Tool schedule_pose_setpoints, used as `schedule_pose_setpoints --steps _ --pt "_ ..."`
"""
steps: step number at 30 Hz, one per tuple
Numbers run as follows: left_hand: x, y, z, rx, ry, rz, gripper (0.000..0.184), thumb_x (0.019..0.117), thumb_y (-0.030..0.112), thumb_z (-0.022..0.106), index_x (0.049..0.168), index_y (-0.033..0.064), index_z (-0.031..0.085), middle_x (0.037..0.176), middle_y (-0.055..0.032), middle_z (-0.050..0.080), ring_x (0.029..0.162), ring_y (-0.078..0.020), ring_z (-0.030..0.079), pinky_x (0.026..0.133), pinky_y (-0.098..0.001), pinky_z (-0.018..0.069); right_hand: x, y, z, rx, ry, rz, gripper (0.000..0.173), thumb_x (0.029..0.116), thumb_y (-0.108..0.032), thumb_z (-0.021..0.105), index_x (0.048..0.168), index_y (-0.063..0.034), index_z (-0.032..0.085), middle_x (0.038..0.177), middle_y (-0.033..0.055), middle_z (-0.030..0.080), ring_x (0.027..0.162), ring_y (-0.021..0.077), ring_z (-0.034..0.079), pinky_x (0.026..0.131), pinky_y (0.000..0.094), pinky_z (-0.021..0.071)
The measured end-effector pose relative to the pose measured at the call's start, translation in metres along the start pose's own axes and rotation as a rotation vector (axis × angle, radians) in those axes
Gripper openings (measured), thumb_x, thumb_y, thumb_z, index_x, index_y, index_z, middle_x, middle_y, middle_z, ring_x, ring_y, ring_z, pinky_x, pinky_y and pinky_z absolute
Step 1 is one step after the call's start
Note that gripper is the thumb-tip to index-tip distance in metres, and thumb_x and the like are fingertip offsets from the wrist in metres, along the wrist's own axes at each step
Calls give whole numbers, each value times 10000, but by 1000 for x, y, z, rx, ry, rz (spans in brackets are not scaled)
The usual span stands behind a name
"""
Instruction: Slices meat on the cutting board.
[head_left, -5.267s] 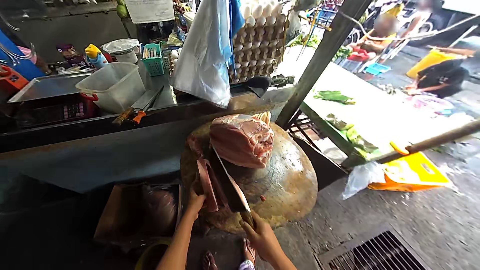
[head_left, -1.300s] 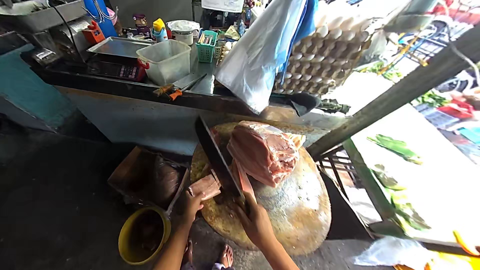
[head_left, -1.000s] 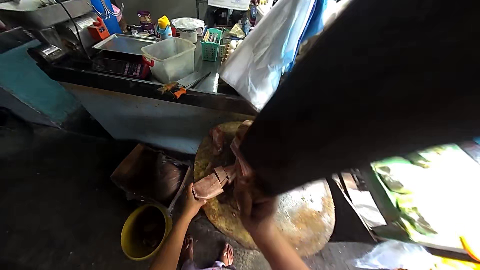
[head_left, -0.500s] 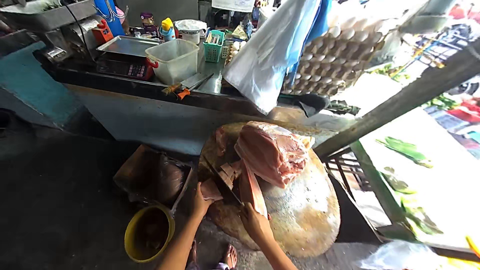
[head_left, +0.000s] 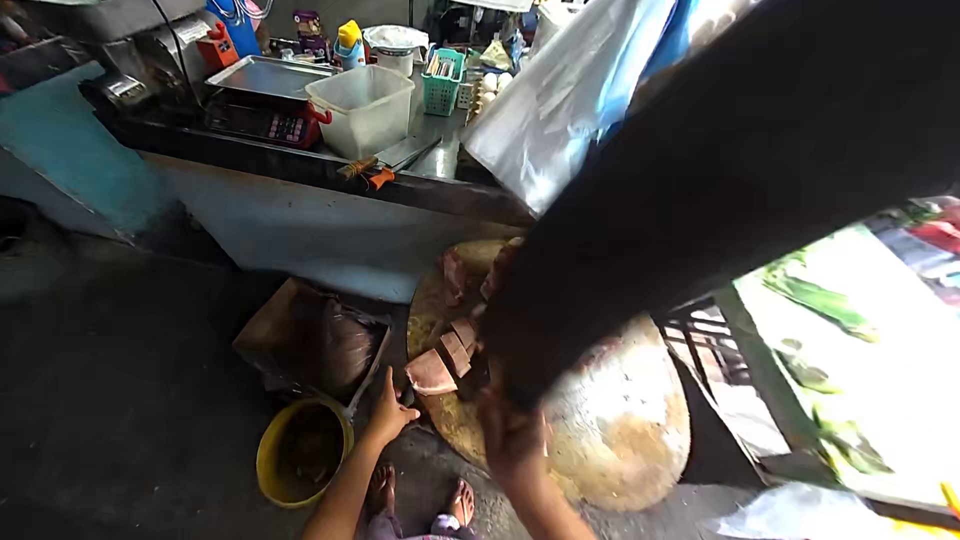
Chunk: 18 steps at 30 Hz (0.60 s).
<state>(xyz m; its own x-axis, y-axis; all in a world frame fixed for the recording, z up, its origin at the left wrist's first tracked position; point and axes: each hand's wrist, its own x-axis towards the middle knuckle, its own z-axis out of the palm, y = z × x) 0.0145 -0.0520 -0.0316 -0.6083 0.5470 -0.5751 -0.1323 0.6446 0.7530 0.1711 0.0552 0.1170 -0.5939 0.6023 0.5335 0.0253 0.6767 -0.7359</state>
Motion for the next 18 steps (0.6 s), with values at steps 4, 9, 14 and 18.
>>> schedule_pose_setpoints --steps 4,9,14,18 --pt "-7 8 2 226 61 66 1121 805 137 862 1615 -32 107 1605 -293 311 1467 -373 394 1207 -442 347 -63 65 28 -537 -940 876 458 1083 -322 479 1463 -70 435 1113 232 713 1073 424 703 925 600 539" --pt "-3 25 23 439 66 111 1073 779 172 869 1604 -14 208 1640 -283 227 1500 -379 335 1201 -438 358 -60 67 30 -601 -978 866 419 1093 -339 449 1414 -72 476 1108 218 721 1077 411 707 912 576 547" --pt "9 23 28 223 346 193 860 815 123 823 1515 -81 367 1472 -331 468 1365 -423 499 1139 -499 422 -65 83 4 -610 -966 807 459 1087 -372 460 1464 -112 482 1160 202 719 1080 402 706 920 586 537" --pt "40 16 13 27 502 232 818 825 97 803 1480 -99 354 1413 -341 507 1316 -432 532 1114 -523 437 -68 95 -45 -471 -884 832 507 1042 -369 582 1456 -83 519 1103 236 719 1039 435 700 920 615 525"
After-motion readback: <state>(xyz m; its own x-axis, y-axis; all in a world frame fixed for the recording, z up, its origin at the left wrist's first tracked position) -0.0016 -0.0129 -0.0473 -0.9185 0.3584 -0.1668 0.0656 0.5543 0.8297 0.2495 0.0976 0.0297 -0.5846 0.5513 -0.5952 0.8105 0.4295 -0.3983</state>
